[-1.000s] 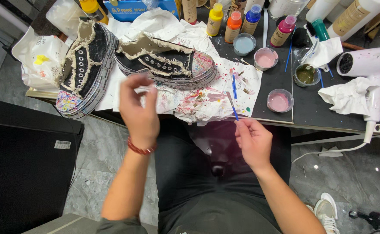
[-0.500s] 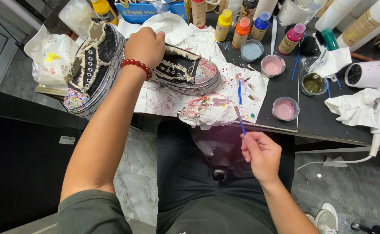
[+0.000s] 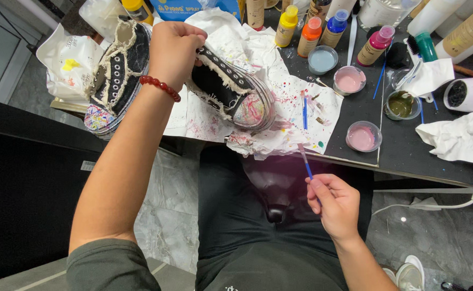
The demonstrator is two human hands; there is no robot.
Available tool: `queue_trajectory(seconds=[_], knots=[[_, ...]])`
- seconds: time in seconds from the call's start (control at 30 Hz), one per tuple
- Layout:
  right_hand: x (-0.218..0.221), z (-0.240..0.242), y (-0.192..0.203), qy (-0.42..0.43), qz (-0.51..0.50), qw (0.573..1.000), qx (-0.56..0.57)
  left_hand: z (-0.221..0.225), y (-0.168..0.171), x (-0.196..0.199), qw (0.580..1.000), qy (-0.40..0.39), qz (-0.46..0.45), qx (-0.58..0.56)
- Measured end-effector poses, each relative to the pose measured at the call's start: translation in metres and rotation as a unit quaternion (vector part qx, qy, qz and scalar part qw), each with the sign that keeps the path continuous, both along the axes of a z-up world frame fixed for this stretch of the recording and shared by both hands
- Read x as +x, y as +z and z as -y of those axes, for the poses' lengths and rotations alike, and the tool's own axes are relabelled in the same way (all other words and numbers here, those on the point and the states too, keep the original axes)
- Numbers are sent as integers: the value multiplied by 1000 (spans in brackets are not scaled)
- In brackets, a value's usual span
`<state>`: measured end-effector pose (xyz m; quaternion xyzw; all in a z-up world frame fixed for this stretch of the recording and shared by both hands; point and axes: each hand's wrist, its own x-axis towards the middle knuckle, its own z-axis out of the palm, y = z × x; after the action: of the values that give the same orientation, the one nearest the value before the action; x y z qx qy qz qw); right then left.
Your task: The person mixes various colors of paint in small cups and applies the paint to a pair of black platform sneakers using a thin brush.
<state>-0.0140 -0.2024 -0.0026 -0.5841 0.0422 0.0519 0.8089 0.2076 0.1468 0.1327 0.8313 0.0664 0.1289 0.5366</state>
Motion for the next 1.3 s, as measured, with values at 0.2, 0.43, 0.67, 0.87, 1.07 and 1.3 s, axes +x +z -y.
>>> queue_trajectory(seconds=[0.2,0.43,0.67,0.87,1.07,1.3], knots=[[-4,0,-2,0,0,1000,-7,7,19,-3,999,-21,39,12],[-6,5,0,3,6,1000,5,-1,35,-6,996,-10,76,51],[-7,6,-3,4,9,1000,19,-26,37,3,978,-59,190,61],[-7,7,-7,5,5,1000,25,-44,42,4,975,-84,204,29],[-7,9,-9,2,-8,1000,27,-68,58,2,978,-92,181,52],[-5,8,-9,7,-8,999,31,-65,52,11,968,-167,143,118]])
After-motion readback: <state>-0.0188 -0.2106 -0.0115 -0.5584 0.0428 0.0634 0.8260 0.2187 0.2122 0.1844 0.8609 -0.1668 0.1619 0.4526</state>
